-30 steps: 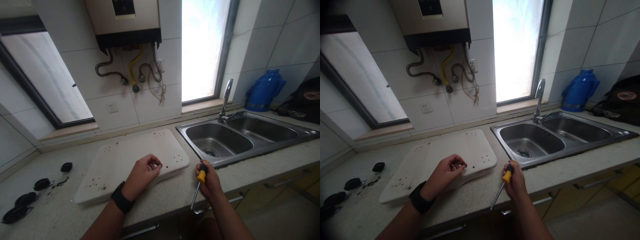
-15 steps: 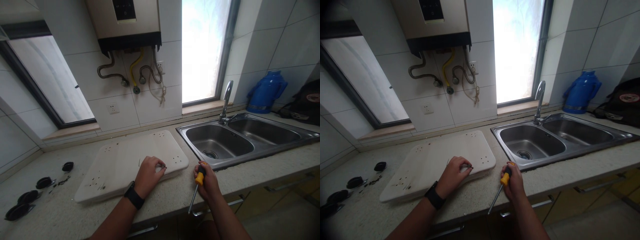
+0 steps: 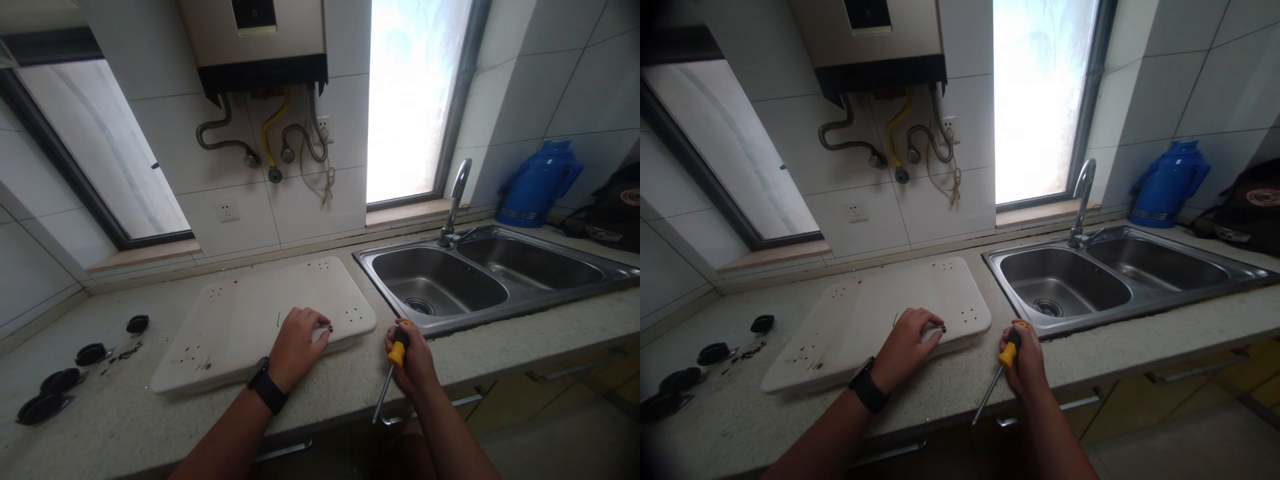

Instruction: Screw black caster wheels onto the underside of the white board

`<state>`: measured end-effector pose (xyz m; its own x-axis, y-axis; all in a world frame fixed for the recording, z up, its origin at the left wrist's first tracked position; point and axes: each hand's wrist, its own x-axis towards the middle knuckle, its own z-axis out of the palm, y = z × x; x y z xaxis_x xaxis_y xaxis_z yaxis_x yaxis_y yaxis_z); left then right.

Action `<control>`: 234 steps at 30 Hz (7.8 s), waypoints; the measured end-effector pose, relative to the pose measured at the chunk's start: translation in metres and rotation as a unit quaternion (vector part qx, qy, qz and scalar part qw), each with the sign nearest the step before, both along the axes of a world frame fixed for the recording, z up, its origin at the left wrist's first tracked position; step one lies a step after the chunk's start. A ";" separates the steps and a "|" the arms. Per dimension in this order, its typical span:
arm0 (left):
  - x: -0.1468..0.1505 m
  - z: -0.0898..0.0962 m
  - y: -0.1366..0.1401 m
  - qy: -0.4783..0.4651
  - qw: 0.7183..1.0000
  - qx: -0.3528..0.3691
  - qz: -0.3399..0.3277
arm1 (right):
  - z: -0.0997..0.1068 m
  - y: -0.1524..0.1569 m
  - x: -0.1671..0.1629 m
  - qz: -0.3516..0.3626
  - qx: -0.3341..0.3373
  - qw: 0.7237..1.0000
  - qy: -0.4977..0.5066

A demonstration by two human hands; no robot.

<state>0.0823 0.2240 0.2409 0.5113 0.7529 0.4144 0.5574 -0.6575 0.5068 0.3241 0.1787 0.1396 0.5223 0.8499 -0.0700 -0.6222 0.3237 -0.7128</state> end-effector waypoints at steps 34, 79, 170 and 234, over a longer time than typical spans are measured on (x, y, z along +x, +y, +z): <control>-0.039 -0.051 -0.042 0.054 0.968 0.244 0.032 | 0.019 -0.007 0.009 -0.018 -0.004 1.000 -0.007; -0.068 -0.104 -0.052 0.084 0.967 0.238 0.026 | 0.196 0.034 -0.044 -0.070 -0.091 0.749 -0.653; -0.068 -0.106 -0.053 0.087 0.965 0.246 0.022 | 0.219 0.033 -0.061 0.123 0.123 0.722 -0.669; -0.075 -0.039 -0.003 0.191 0.958 0.202 0.074 | 0.204 0.009 -0.063 0.087 0.114 0.735 -0.663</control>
